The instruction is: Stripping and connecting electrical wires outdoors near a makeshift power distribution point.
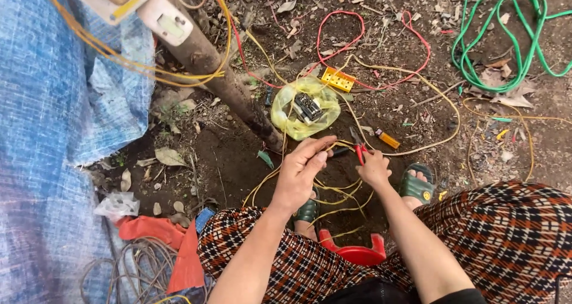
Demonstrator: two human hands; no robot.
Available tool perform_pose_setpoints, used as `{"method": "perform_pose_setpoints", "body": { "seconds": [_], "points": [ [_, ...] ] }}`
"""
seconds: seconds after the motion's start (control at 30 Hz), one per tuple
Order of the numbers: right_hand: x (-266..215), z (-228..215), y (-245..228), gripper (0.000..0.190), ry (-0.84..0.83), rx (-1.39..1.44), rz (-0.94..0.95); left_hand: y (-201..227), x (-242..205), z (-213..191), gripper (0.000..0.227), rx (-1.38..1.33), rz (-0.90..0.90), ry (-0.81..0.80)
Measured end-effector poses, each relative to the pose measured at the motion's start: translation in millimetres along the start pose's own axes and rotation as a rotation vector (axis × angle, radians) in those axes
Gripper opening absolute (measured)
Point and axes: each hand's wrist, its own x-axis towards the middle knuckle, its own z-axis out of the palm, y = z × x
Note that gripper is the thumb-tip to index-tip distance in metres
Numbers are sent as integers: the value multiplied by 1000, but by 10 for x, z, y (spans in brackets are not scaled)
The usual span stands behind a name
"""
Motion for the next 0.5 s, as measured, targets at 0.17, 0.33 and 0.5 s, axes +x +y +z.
{"method": "perform_pose_setpoints", "body": {
  "seconds": [0.17,0.33,0.5],
  "points": [
    [375,438,430,54,72,-237,-54,-228,6,26,43,-65,-27,-24],
    [98,34,117,42,149,-205,-33,-294,11,51,31,-196,-193,168],
    [945,218,578,34,517,-296,-54,-471,104,65,19,-326,-379,333]
  ]
}}
